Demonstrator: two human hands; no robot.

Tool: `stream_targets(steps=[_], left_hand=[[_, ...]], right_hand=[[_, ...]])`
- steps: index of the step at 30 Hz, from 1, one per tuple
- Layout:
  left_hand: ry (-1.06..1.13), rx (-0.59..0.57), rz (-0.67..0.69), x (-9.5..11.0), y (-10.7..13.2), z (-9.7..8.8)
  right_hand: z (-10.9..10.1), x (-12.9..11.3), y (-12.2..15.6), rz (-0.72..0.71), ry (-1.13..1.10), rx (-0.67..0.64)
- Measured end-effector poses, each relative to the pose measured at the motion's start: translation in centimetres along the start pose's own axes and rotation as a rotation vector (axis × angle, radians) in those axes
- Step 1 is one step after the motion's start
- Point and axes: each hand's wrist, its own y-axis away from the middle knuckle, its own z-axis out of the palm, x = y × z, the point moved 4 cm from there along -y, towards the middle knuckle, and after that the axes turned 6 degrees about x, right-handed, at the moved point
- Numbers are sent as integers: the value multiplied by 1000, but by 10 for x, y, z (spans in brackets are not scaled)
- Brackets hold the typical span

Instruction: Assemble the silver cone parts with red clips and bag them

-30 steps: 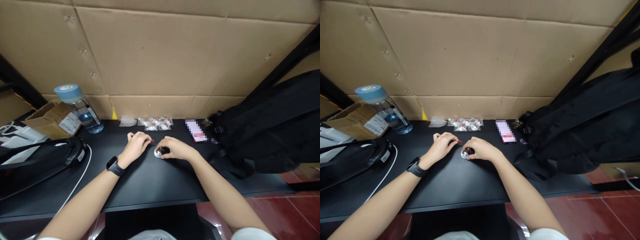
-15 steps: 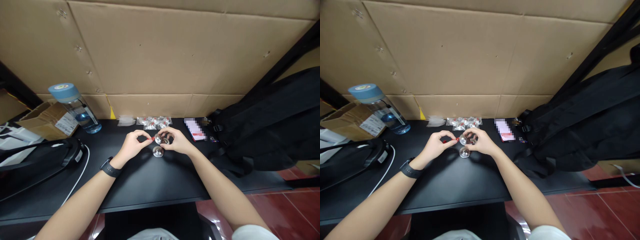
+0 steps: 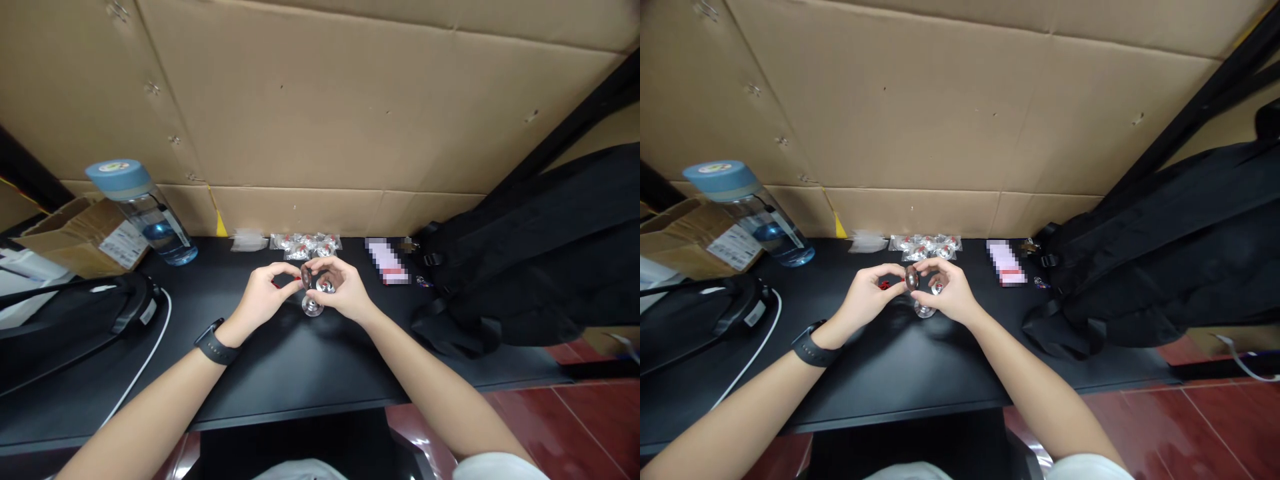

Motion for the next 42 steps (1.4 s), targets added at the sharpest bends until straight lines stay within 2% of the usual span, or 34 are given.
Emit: stream_targets(steps=[8,13,16,21,28,32,36,42], left_hand=[[156,61,-56,0,1,1],[165,72,-21,4,5,3],[83,82,30,9,8,2],[-225,57,199,20,10,-3],[-210,71,333,33,11,-6],[-220,119,263,33,14,-5],[-140,142,169,30,16,-3],[-214,183,215,33,18,-3]], right_hand=[[1,-6,0,-22,18,-2],[3,-4,2,-2,-21,16],[4,0,3,45,-100,17],[6,9,4,175,-333,-26],[5,13,5,244,-430,-43],[5,11,5,253,-437,-65],[5,10,6,251,-435,-97],[3,13,6,241,-417,-102]])
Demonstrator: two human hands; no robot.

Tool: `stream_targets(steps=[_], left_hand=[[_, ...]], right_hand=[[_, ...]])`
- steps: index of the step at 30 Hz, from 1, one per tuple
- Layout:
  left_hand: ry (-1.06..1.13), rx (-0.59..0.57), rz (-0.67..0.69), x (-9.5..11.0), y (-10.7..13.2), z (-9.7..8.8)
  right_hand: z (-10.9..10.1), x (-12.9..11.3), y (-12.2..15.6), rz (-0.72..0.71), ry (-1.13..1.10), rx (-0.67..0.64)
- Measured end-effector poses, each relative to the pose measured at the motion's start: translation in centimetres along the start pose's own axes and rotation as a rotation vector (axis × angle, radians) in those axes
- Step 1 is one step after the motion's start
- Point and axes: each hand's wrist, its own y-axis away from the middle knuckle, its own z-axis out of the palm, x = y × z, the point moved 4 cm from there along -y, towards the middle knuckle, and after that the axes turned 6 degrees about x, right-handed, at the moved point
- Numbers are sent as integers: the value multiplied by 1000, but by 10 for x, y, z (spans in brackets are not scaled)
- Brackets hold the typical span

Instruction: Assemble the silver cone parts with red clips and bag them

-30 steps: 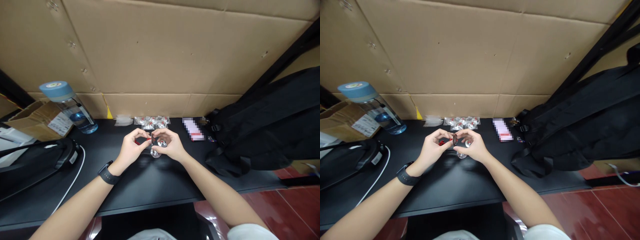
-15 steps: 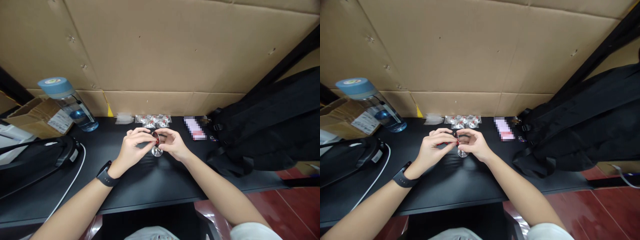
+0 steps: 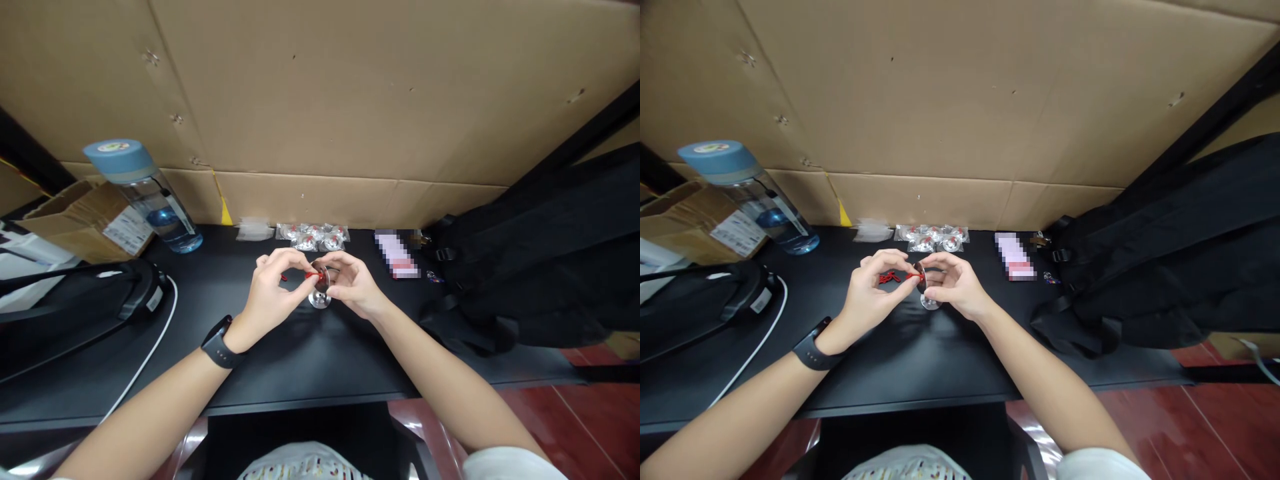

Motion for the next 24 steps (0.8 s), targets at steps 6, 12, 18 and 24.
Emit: stream_targets(steps=[6,12,18,24], left_hand=[[-89,14,29,1,1,1],[-94,66,102,5,1,-1],[-177,143,266,15,4,-4],[-121,124,198,14,7,-1]], right_hand=[[0,2,0,-1,-26,8],[3,0,1,-13,-68,-6],[2,1,2,5,-29,14],[1,2,2,-25,28,97]])
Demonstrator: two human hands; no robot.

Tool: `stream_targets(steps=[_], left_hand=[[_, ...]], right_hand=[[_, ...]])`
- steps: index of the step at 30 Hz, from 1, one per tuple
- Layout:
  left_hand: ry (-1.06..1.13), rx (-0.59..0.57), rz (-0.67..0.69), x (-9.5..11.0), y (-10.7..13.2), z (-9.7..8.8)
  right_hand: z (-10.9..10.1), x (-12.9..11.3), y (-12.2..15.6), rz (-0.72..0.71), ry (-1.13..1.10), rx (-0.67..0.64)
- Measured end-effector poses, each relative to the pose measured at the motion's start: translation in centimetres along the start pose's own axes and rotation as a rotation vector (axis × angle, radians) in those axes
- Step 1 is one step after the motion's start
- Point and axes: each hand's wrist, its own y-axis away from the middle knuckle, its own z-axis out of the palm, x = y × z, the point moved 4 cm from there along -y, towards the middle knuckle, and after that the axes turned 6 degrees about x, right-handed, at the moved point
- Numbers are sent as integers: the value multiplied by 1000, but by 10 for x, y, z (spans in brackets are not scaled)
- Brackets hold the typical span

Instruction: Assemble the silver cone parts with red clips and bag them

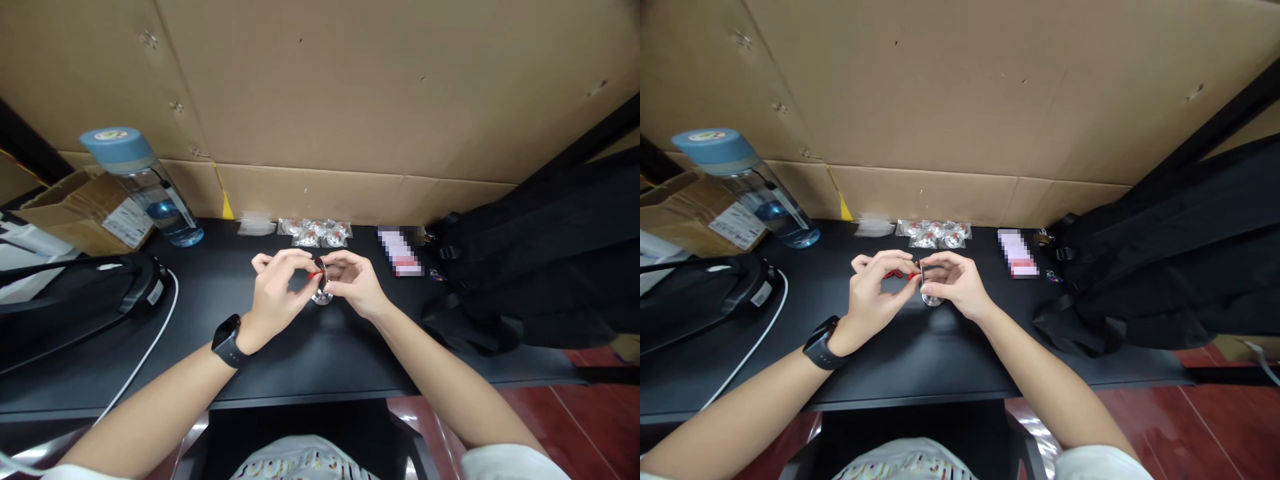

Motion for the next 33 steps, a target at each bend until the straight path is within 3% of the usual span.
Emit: stream_targets(steps=[6,15,20,26,33], left_hand=[[207,-82,-269,-17,7,10],[212,-78,-255,-20,6,10],[470,-64,-374,-26,7,17],[534,-44,-438,-27,5,19],[745,-172,-681,-29,8,28]], right_hand=[[4,-12,-1,-106,89,56],[4,-17,0,-169,153,84],[5,-18,1,-172,181,94],[6,-14,-2,-197,222,78],[0,-15,-3,-285,357,-25]])
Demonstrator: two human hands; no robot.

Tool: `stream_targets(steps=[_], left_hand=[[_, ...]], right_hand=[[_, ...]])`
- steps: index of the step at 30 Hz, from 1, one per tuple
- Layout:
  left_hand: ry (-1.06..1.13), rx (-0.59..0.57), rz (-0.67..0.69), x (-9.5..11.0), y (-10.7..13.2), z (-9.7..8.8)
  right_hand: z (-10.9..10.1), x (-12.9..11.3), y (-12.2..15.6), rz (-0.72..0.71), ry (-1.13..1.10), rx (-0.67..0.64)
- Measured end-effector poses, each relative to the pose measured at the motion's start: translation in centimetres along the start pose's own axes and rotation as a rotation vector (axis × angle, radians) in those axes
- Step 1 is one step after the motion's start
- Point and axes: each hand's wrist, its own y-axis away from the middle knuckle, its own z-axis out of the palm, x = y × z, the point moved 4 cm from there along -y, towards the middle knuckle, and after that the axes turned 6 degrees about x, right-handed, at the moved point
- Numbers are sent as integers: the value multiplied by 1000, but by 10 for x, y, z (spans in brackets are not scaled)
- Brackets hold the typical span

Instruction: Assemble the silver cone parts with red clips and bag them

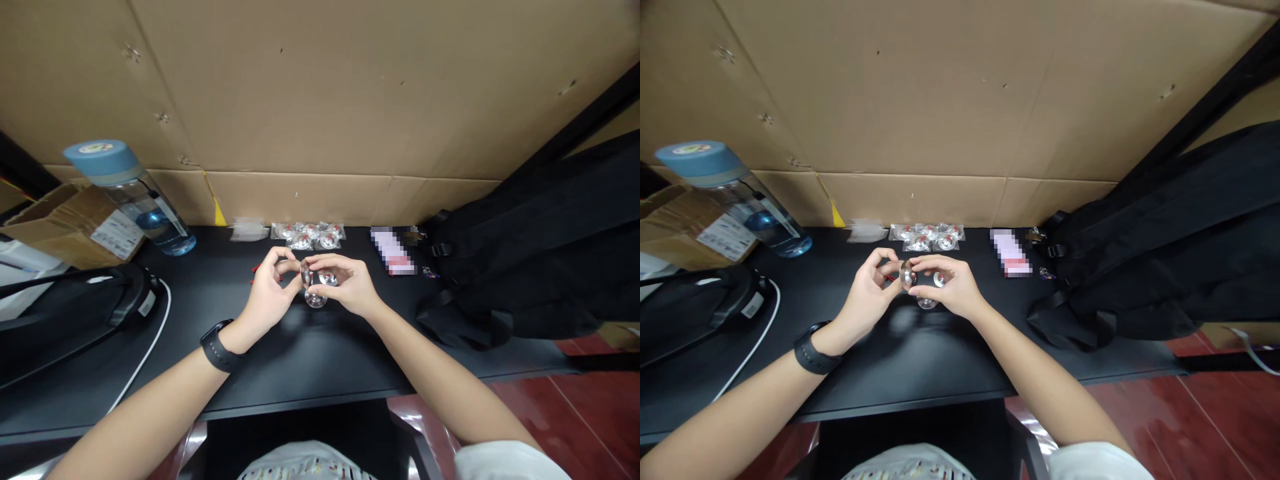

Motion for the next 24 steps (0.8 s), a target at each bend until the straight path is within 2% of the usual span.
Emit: stream_targets(steps=[9,18,24], left_hand=[[-54,68,7,-4,0,-2],[17,97,-45,-11,0,-1],[8,129,-54,-13,3,-1]], right_hand=[[-7,-11,1,-96,125,-85],[-6,-6,-1,-52,155,10],[-4,-11,1,-101,213,53]])
